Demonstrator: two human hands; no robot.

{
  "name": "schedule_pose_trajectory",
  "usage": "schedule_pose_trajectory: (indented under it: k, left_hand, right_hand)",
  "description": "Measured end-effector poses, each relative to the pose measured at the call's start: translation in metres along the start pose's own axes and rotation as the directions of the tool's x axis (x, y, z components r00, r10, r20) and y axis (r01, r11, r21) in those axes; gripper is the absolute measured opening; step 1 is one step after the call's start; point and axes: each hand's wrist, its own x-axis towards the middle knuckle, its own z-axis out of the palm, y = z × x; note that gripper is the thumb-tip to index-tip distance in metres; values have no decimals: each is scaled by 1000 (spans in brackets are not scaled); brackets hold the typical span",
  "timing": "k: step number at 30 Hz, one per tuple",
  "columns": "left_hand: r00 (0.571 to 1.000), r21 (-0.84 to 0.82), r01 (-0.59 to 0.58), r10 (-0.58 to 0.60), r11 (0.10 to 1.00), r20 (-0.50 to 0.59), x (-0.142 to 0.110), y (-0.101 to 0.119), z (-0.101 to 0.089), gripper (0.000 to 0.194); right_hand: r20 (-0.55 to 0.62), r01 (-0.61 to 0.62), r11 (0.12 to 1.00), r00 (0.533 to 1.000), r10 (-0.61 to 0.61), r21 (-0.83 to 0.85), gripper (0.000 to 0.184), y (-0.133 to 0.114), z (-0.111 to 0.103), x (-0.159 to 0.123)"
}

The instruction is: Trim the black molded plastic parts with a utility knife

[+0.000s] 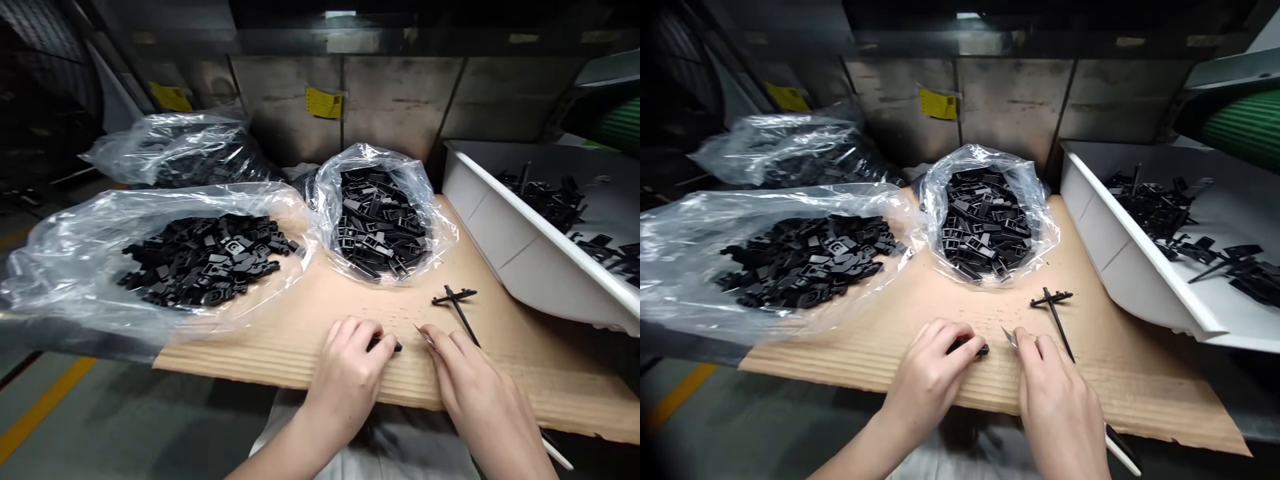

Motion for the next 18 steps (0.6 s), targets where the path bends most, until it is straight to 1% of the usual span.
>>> schedule_pose_trajectory:
  k: [2, 4, 8, 13, 18]
  left_hand:
    - [1000, 26, 1, -1, 1000, 7, -2, 0, 1, 15]
    - [1000, 46, -12, 12, 999, 10, -3, 0, 1, 14]
    - [999, 74, -45, 44, 996, 10, -5, 0, 3, 13]
    - [998, 119, -61, 60, 991, 13, -5, 1, 3, 13]
    - [995, 171, -97, 90, 980, 44, -5, 5, -1, 10]
  right_hand:
    - [-35, 11, 998, 999, -13, -55, 29, -2, 1, 0]
    - [-41, 0, 996, 999, -4, -88, 27, -5, 1, 1]
    - [-31, -63, 989, 998, 60, -134, 26, -10, 0, 1]
    - [-81, -28, 988, 997, 16, -154, 26, -8, 6, -3]
    - [-141, 17, 981, 989, -45, -191, 26, -3, 12, -8]
